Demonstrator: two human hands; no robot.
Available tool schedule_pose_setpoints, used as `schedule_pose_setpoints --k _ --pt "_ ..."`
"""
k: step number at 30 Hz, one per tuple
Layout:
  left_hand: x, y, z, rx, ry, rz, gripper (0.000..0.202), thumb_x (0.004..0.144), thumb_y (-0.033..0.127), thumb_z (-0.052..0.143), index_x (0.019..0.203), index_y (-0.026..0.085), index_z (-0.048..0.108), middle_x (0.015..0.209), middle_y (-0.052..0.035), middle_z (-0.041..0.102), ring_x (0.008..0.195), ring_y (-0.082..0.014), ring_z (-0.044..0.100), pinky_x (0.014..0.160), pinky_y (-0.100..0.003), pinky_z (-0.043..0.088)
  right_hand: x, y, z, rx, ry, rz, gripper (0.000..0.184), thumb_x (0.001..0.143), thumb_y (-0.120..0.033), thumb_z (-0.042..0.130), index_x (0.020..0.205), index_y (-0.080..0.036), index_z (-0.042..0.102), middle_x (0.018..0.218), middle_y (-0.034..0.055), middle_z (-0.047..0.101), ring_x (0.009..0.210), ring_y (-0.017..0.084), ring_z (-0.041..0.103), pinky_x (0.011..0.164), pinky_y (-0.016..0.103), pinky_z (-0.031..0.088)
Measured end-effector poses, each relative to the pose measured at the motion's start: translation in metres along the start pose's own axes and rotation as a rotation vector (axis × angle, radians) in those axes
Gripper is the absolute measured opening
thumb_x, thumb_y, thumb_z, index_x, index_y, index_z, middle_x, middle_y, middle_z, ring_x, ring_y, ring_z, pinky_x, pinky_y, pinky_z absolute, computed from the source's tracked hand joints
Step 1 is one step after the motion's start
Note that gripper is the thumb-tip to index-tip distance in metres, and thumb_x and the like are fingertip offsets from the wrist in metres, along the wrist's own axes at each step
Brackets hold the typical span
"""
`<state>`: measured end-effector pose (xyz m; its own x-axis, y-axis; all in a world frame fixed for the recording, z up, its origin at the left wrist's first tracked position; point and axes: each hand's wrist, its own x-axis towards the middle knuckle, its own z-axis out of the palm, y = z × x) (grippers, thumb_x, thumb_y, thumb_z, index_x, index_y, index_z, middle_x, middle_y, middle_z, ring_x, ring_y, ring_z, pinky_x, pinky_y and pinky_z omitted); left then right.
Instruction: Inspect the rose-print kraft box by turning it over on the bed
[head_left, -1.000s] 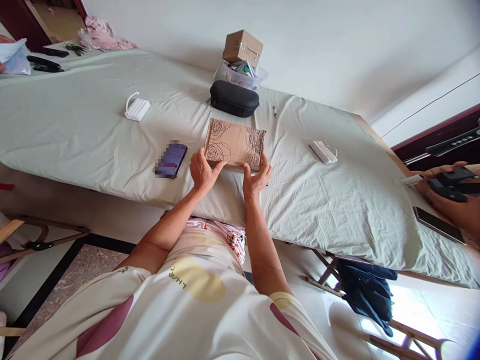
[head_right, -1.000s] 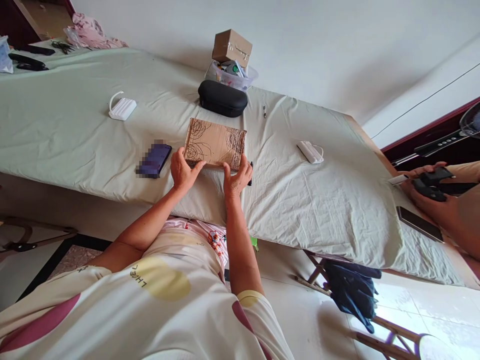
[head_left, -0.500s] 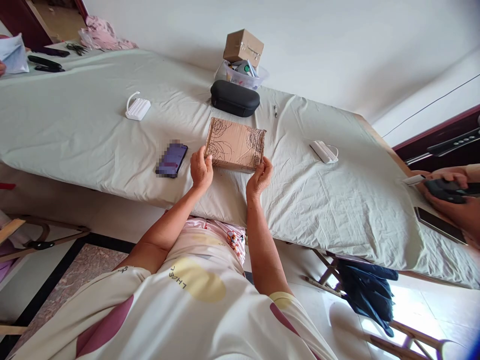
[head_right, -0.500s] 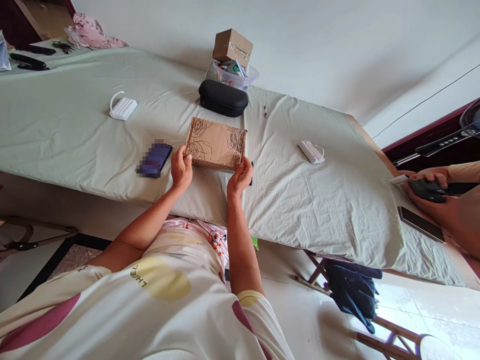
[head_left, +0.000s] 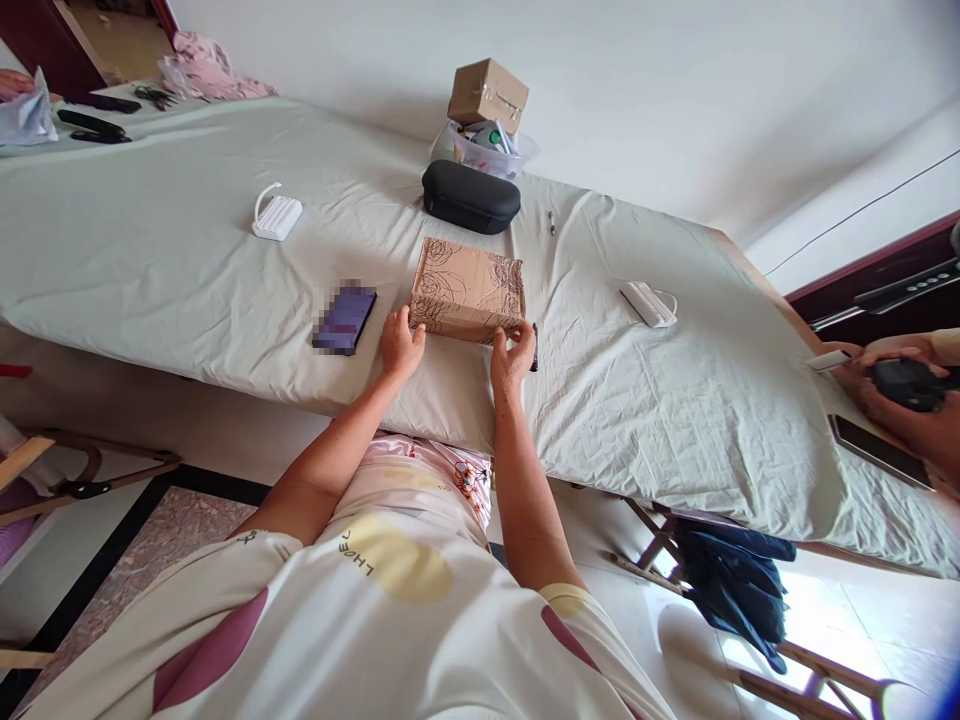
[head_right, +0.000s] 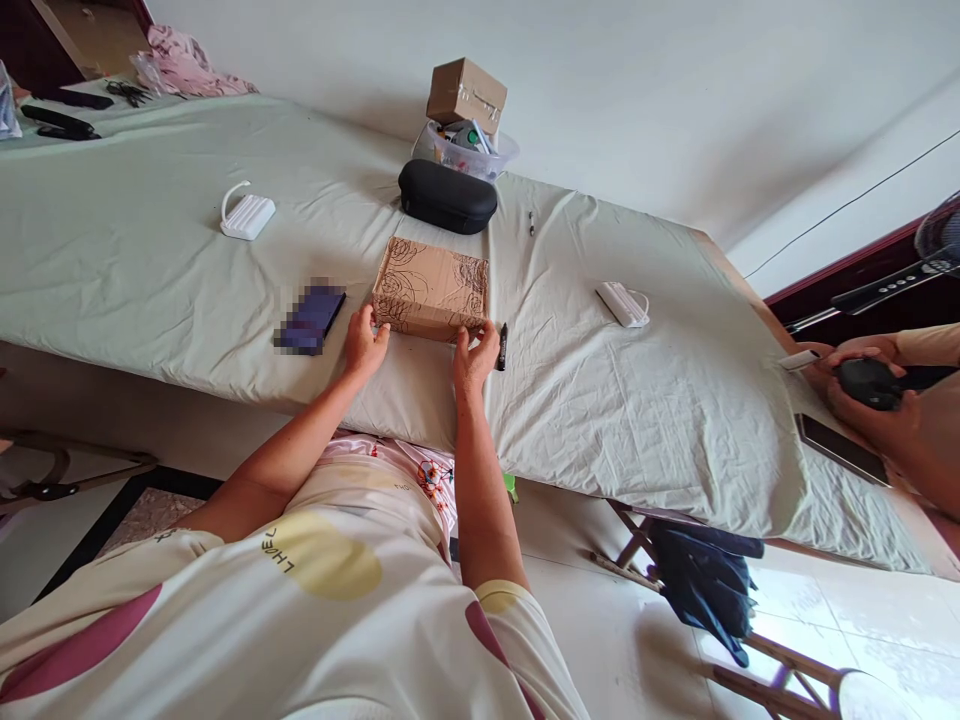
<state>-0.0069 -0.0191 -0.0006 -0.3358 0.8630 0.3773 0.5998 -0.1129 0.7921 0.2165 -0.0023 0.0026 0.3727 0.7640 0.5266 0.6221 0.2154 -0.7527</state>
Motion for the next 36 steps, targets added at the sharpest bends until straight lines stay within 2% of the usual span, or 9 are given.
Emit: schedule_pose_setpoints --k 4,8,11,14,18,22,25,29,36 --pt "-0.001 0.0 0.002 0.049 -0.03 -0.017 0.051 0.096 0.024 0.067 0.145 0.016 0.054 0.135 -0.0198 0.067 0.133 -0.0331 0.065 0.118 -0.052 0.053 -0.002 0.007 0.004 -0.136 -0.144 0.103 0.058 0.09 -0.034 0.06 0.146 -0.02 0.054 0.124 0.0135 0.068 0.107 0.025 0.067 0.103 0.051 0.056" --pt "-0.002 0.0 0.001 0.027 -0.023 -0.009 0.048 0.098 0.026 0.065 0.144 0.017 0.054 0.134 -0.0186 0.068 0.132 -0.032 0.067 0.117 -0.051 0.054 -0.004 0.008 0.004 -0.126 -0.154 0.113 0.063 0.087 -0.029 0.059 0.148 -0.02 0.051 0.125 0.0137 0.067 0.108 0.025 0.066 0.106 0.054 0.056" --pt "-0.004 0.005 -0.002 0.05 -0.029 -0.009 0.054 0.097 0.029 0.069 0.147 0.016 0.052 0.135 -0.0202 0.068 0.134 -0.0342 0.066 0.117 -0.051 0.053 -0.004 0.004 0.001 -0.113 -0.136 0.109 0.064 0.085 -0.033 0.066 0.147 -0.02 0.053 0.122 0.012 0.067 0.107 0.025 0.065 0.106 0.054 0.055" --pt "-0.007 0.014 -0.005 0.129 -0.049 -0.012 0.074 0.091 0.03 0.08 0.153 0.011 0.045 0.144 -0.0259 0.064 0.142 -0.04 0.06 0.12 -0.055 0.05 -0.006 -0.007 -0.002 -0.19 -0.164 0.143 0.075 0.082 -0.04 0.076 0.149 -0.02 0.05 0.129 0.0142 0.066 0.118 0.029 0.063 0.109 0.055 0.054" --pt "-0.012 0.029 -0.007 0.256 -0.1 -0.033 0.097 0.082 0.026 0.091 0.16 0.002 0.038 0.148 -0.0336 0.059 0.146 -0.0465 0.056 0.122 -0.057 0.046 -0.012 -0.025 -0.007 -0.37 -0.26 0.201 0.1 0.08 -0.042 0.081 0.163 -0.015 0.032 0.149 0.0243 0.057 0.139 0.037 0.056 0.116 0.059 0.049" --pt "-0.016 0.037 -0.01 0.256 -0.068 0.005 0.118 0.078 0.036 0.097 0.167 0.004 0.027 0.15 -0.0343 0.058 0.147 -0.049 0.054 0.122 -0.059 0.046 -0.015 -0.033 -0.009 -0.404 -0.223 0.151 0.116 0.082 -0.045 0.082 0.171 -0.013 0.016 0.151 0.0272 0.056 0.14 0.041 0.056 0.116 0.06 0.049" --pt "-0.017 0.039 -0.011 0.232 -0.018 0.008 0.126 0.074 0.039 0.1 0.169 0.006 0.024 0.154 -0.0343 0.055 0.15 -0.0501 0.051 0.124 -0.06 0.044 -0.016 -0.034 -0.007 -0.36 -0.158 0.075 0.116 0.085 -0.051 0.079 0.173 -0.016 0.013 0.151 0.0266 0.057 0.139 0.04 0.057 0.114 0.06 0.05" --pt "-0.016 0.036 -0.011 0.132 0.023 0.014 0.124 0.08 0.04 0.096 0.17 0.007 0.018 0.158 -0.0341 0.051 0.152 -0.0472 0.051 0.125 -0.057 0.044 -0.018 -0.039 -0.007 -0.338 -0.114 -0.021 0.11 0.091 -0.059 0.072 0.173 -0.018 0.013 0.155 0.0262 0.055 0.139 0.04 0.056 0.116 0.061 0.047" --pt "-0.016 0.036 -0.009 0.144 0.054 0.014 0.133 0.075 0.05 0.098 0.17 0.006 0.016 0.157 -0.0349 0.052 0.146 -0.0489 0.054 0.12 -0.057 0.047 -0.023 -0.048 -0.009 -0.388 -0.09 -0.11 0.095 0.094 -0.063 0.069 0.17 -0.024 0.029 0.154 0.0235 0.052 0.137 0.04 0.056 0.117 0.064 0.044"
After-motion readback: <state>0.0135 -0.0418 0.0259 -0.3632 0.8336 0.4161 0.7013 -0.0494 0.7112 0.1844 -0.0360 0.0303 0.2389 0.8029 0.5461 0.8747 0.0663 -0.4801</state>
